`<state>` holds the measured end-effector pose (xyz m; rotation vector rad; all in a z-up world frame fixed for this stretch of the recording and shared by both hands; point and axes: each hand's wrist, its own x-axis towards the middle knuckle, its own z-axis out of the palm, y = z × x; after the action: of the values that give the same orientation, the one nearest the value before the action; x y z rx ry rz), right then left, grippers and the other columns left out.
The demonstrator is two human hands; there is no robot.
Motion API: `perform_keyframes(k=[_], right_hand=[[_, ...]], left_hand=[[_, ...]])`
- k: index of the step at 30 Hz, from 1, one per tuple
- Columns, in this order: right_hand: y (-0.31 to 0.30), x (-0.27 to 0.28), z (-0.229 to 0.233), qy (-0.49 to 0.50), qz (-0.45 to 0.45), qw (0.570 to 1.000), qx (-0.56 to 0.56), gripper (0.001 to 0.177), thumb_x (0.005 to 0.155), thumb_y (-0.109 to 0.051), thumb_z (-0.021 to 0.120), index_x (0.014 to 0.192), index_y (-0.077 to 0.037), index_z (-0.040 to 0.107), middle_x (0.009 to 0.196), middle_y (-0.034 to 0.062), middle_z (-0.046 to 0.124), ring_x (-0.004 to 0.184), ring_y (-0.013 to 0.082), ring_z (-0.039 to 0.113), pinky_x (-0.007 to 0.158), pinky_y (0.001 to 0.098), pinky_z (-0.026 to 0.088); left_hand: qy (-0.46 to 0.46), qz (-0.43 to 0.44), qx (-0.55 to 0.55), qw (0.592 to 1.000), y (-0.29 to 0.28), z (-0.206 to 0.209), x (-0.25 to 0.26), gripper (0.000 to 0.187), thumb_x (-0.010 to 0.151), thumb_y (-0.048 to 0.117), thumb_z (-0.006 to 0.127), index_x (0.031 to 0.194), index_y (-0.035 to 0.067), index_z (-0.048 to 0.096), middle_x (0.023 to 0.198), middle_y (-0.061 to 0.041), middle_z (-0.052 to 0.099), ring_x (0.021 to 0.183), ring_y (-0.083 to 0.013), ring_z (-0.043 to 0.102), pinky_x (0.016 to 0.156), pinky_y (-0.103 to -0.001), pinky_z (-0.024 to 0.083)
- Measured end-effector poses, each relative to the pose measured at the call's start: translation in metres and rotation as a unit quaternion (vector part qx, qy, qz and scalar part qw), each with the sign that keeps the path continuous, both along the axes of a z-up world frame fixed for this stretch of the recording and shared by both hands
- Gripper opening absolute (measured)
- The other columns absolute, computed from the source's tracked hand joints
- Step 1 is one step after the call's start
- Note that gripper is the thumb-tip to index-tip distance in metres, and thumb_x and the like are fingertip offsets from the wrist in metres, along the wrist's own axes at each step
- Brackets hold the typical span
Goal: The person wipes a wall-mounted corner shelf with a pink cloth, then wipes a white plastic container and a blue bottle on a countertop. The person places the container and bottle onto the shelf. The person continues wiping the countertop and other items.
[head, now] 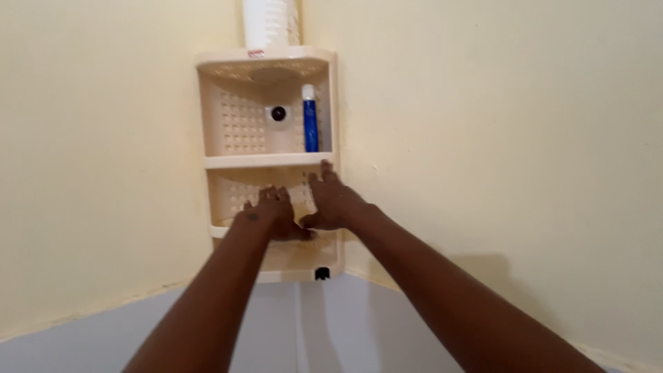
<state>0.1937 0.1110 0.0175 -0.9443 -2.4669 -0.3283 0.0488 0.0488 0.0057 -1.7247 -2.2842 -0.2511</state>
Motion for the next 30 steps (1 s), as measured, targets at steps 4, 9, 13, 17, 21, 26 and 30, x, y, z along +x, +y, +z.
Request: perform_keyframes(k=[4,9,13,17,21,26,30], right_hand=[[0.002,-0.010,-0.020,-0.030,0.021,0.999,0.023,0.099,0.077,-0.039,0.088,0.149,0.005,0.037,0.164,0.0343,0.014,0.154,0.0427,0.023,0.118,0.0432,0.039],[-0.012,-0.007,-0.032,-0.059,0.012,0.998,-0.005,0.071,0.082,-0.042,0.082,0.131,0.003,0.055,0.162,0.0305,0.025,0.149,0.0418,0.032,0.113,0.0470,0.043],[-0.026,-0.005,-0.039,-0.066,-0.001,0.997,-0.046,0.068,0.085,-0.051,0.074,0.124,0.002,0.060,0.147,0.0225,0.048,0.137,0.0371,0.048,0.104,0.0492,0.050],[-0.037,0.001,-0.053,-0.066,-0.013,0.994,-0.081,0.061,0.088,-0.051,0.070,0.123,-0.002,0.062,0.134,0.0173,0.057,0.131,0.0338,0.051,0.100,0.0507,0.049],[-0.043,-0.003,-0.065,-0.082,-0.022,0.987,-0.137,0.054,0.091,-0.049,0.065,0.116,-0.001,0.065,0.119,0.0194,0.073,0.118,0.0333,0.065,0.096,0.0488,0.054],[-0.047,-0.004,-0.073,-0.089,0.032,0.990,-0.101,0.051,0.094,-0.048,0.064,0.117,-0.003,0.066,0.122,0.0168,0.066,0.118,0.0341,0.060,0.096,0.0501,0.050],[-0.059,-0.005,-0.071,-0.102,0.052,0.988,-0.104,0.050,0.095,-0.049,0.060,0.117,-0.004,0.067,0.121,0.0161,0.069,0.115,0.0334,0.064,0.094,0.0494,0.052]], left_hand=[[0.020,0.000,-0.044,0.999,0.004,-0.007,-0.005,0.148,0.067,0.080,0.079,0.161,-0.008,0.006,0.170,-0.024,0.017,0.159,-0.0359,0.016,0.125,-0.047,0.030],[0.024,-0.003,-0.077,0.997,0.002,-0.022,-0.009,0.147,0.068,0.084,0.075,0.160,-0.009,0.008,0.169,-0.027,0.018,0.159,-0.0369,0.015,0.124,-0.048,0.033],[0.015,-0.015,-0.082,0.996,-0.011,-0.032,-0.018,0.149,0.069,0.085,0.076,0.160,-0.008,0.005,0.168,-0.026,0.015,0.158,-0.0372,0.014,0.124,-0.048,0.031],[0.006,0.008,-0.105,0.994,-0.030,-0.040,-0.022,0.129,0.067,0.081,0.076,0.160,0.005,0.028,0.167,-0.016,0.032,0.156,-0.0309,0.030,0.121,-0.050,0.040],[0.028,0.008,-0.134,0.991,-0.052,-0.048,-0.022,0.113,0.072,0.081,0.071,0.152,0.006,0.046,0.154,-0.013,0.051,0.143,-0.0311,0.050,0.114,-0.048,0.046],[0.000,0.037,-0.138,0.990,-0.085,-0.053,-0.018,0.104,0.077,0.079,0.069,0.148,0.006,0.049,0.144,-0.010,0.060,0.133,-0.0298,0.058,0.107,-0.049,0.052],[-0.007,0.064,-0.132,0.989,-0.115,-0.050,-0.013,0.100,0.075,0.079,0.070,0.143,0.008,0.055,0.138,-0.011,0.066,0.129,-0.0289,0.061,0.107,-0.048,0.051]])
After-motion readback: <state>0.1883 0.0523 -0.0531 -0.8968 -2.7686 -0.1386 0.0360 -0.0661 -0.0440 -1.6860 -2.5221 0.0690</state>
